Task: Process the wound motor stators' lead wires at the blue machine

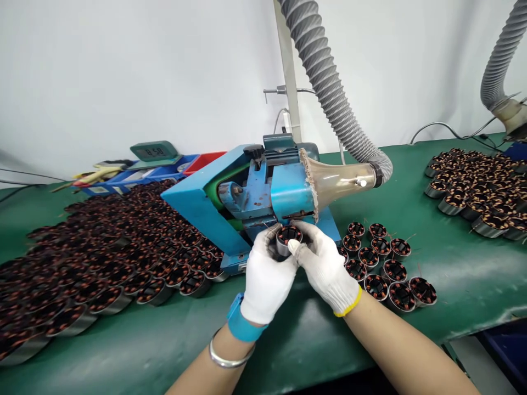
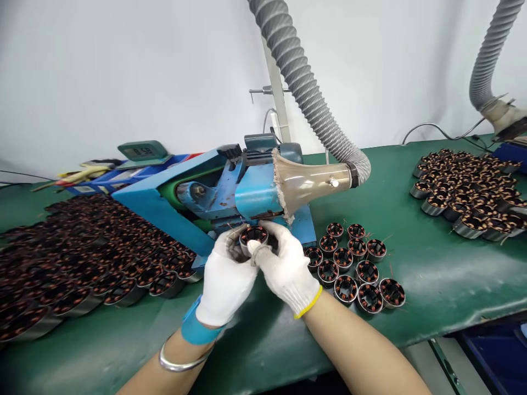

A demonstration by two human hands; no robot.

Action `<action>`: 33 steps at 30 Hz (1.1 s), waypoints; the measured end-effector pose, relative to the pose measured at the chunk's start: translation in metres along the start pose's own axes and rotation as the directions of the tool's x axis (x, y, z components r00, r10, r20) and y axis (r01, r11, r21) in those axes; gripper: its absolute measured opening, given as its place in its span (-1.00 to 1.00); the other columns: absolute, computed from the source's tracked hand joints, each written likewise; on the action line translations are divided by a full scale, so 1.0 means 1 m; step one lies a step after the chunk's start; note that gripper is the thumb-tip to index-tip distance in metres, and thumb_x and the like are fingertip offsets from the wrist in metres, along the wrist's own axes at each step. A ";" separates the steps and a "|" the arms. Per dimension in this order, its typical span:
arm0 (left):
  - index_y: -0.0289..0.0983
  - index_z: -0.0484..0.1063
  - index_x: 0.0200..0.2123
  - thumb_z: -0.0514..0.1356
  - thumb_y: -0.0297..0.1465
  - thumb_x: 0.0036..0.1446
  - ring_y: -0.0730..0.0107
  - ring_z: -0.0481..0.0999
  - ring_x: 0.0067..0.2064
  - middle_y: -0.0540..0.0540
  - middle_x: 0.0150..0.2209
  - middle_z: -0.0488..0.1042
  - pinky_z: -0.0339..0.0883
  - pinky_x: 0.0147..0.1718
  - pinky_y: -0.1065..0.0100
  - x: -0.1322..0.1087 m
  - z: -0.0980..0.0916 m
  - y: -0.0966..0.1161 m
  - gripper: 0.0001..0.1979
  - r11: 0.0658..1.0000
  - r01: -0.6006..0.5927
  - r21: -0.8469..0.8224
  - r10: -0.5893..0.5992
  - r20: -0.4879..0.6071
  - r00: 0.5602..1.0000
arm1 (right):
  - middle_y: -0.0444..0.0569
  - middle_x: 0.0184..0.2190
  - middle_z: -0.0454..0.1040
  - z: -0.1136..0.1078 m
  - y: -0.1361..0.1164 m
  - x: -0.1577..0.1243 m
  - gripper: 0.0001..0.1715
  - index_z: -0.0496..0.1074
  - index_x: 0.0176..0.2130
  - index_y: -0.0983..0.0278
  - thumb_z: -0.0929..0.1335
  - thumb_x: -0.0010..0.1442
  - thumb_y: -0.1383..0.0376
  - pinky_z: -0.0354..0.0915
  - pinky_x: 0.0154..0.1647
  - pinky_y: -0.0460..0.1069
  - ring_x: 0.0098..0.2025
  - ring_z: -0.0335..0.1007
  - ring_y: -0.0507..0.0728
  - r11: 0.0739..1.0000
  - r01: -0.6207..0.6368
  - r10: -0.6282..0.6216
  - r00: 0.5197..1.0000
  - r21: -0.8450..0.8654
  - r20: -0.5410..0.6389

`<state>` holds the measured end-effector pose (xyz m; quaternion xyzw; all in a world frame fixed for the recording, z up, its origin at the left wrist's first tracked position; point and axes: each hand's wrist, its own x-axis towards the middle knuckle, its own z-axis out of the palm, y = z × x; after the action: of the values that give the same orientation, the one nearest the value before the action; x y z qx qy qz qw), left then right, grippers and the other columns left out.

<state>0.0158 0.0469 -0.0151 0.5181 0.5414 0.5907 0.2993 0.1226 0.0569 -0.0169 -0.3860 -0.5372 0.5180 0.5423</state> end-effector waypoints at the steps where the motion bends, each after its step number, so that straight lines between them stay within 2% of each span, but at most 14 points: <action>1: -0.29 0.34 -0.08 0.32 -0.32 -0.11 0.15 0.55 -0.11 -0.20 -0.15 0.53 0.43 -0.06 0.12 0.002 0.001 0.001 -0.52 1.000 -0.013 0.011 0.013 0.005 1.000 | 0.03 -0.03 0.48 0.000 -0.001 0.002 -0.50 0.36 0.07 0.30 0.38 0.15 0.20 0.36 0.05 0.07 -0.02 0.43 0.18 1.000 0.022 -0.022 1.000 0.009 -0.010; 9: -0.29 0.35 -0.06 0.32 -0.33 -0.07 0.15 0.55 -0.10 -0.20 -0.12 0.53 0.42 -0.06 0.12 0.007 0.005 -0.002 -0.53 0.991 -0.122 0.053 0.117 0.088 0.989 | 0.04 -0.06 0.49 -0.004 0.000 0.001 -0.54 0.38 0.03 0.31 0.37 0.14 0.21 0.35 0.07 0.08 0.00 0.43 0.20 0.989 0.089 -0.085 0.996 0.120 -0.038; 15: -0.29 0.36 -0.11 0.31 -0.34 -0.06 0.16 0.56 -0.12 -0.20 -0.15 0.54 0.44 -0.08 0.12 0.008 0.008 0.003 -0.58 0.995 -0.100 0.024 0.097 0.097 0.991 | 0.05 -0.05 0.48 -0.001 0.002 0.001 -0.56 0.39 0.01 0.31 0.37 0.14 0.22 0.33 0.08 0.08 0.00 0.41 0.19 0.990 0.120 -0.110 0.986 0.075 -0.126; 20: -0.29 0.35 -0.09 0.32 -0.37 -0.08 0.16 0.55 -0.08 -0.21 -0.11 0.53 0.42 -0.03 0.12 0.008 0.009 0.004 -0.56 0.996 -0.088 -0.004 0.088 0.075 0.993 | 0.07 -0.06 0.48 0.000 -0.001 0.002 -0.53 0.38 0.01 0.33 0.37 0.13 0.21 0.35 0.06 0.08 -0.01 0.42 0.20 0.991 0.101 -0.091 0.990 0.092 -0.106; 25: -0.29 0.35 -0.11 0.31 -0.34 -0.06 0.17 0.55 -0.10 -0.20 -0.14 0.53 0.42 -0.04 0.12 0.010 0.011 0.004 -0.59 0.997 -0.079 0.001 0.079 0.082 0.993 | 0.03 -0.10 0.51 0.002 -0.003 0.003 -0.60 0.39 -0.03 0.31 0.36 0.15 0.21 0.37 0.03 0.05 -0.04 0.44 0.18 0.984 0.116 -0.099 0.987 0.134 -0.125; 30: -0.26 0.36 -0.13 0.35 -0.39 -0.16 0.15 0.55 -0.10 -0.17 -0.15 0.54 0.42 -0.04 0.12 -0.006 0.004 0.007 -0.54 0.997 -0.076 -0.015 0.077 0.072 0.994 | 0.07 -0.05 0.46 -0.002 0.002 -0.014 -0.56 0.35 0.02 0.28 0.37 0.15 0.21 0.34 0.06 0.10 0.00 0.40 0.21 0.986 0.166 -0.162 0.979 0.017 -0.122; 32: -0.24 0.38 -0.14 0.38 -0.40 -0.24 0.13 0.55 -0.11 -0.15 -0.15 0.54 0.43 -0.05 0.12 -0.014 -0.006 0.008 -0.50 0.994 -0.036 -0.101 0.044 0.074 0.996 | 0.06 -0.08 0.44 -0.004 0.002 -0.025 -0.55 0.36 0.00 0.25 0.40 0.12 0.20 0.35 0.03 0.12 -0.04 0.40 0.22 0.968 0.244 -0.248 0.966 -0.063 -0.074; 33: -0.23 0.40 -0.15 0.38 -0.38 -0.24 0.14 0.55 -0.14 -0.14 -0.17 0.54 0.44 -0.09 0.12 -0.018 -0.013 0.009 -0.51 0.981 0.028 -0.190 -0.010 0.091 0.996 | 0.06 -0.10 0.43 -0.004 0.001 -0.029 -0.56 0.37 -0.01 0.23 0.40 0.11 0.19 0.35 0.00 0.12 -0.06 0.40 0.23 0.952 0.293 -0.297 0.954 -0.089 -0.038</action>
<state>0.0110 0.0243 -0.0101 0.5079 0.4731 0.6131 0.3774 0.1300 0.0291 -0.0242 -0.3367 -0.5956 0.3985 0.6108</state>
